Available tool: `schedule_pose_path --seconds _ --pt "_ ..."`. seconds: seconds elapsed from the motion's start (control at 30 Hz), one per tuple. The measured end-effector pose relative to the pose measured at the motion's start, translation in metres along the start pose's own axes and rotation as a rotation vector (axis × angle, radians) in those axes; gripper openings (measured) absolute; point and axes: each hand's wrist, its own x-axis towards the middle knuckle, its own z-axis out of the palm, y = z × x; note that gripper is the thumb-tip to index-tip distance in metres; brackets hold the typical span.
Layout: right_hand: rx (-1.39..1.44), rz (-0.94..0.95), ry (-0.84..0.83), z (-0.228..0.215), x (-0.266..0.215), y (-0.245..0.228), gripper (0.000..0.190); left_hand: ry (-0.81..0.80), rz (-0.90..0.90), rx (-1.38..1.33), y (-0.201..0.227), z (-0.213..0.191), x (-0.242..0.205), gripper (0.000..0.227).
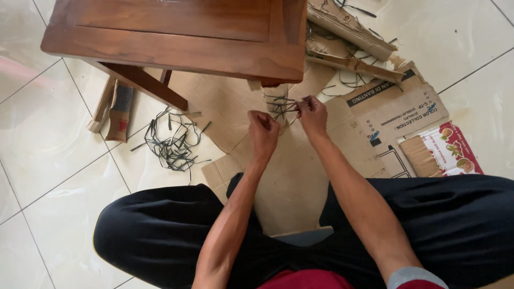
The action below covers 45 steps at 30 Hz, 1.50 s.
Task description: Wrapping a wooden table leg with protective paper and securing it with plastic ties.
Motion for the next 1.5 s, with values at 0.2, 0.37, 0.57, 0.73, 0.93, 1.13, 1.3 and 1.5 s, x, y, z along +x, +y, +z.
schedule_pose_path --seconds 0.2,0.37,0.57,0.73,0.93,1.13,1.3,1.5 --pt "0.188 0.084 -0.051 -0.013 -0.011 -0.020 0.010 -0.031 -0.026 -0.154 0.001 -0.002 -0.004 0.026" --pt "0.153 0.204 0.036 -0.028 0.009 0.019 0.012 -0.047 -0.106 -0.156 -0.008 -0.004 -0.014 0.024" --pt "-0.198 0.233 0.325 -0.059 0.068 0.150 0.016 -0.131 -0.236 -0.079 -0.050 0.022 -0.041 0.025" --pt "-0.522 0.059 0.311 -0.082 0.114 0.158 0.034 -0.313 -0.321 0.168 -0.086 0.044 -0.086 0.035" --pt "-0.680 -0.192 0.134 -0.102 0.198 0.075 0.045 -0.721 -0.429 0.603 -0.052 0.096 -0.112 0.069" --pt "-1.097 -0.445 0.087 -0.109 0.310 0.072 0.068 -0.652 -0.473 0.560 -0.135 0.180 -0.175 0.148" --pt "-1.231 -0.192 -0.259 -0.099 0.342 0.036 0.086 -0.815 -0.701 0.737 -0.124 0.202 -0.162 0.172" --pt "-1.199 -0.077 -0.671 -0.118 0.324 0.016 0.023 -0.781 -0.694 0.920 -0.135 0.218 -0.175 0.174"
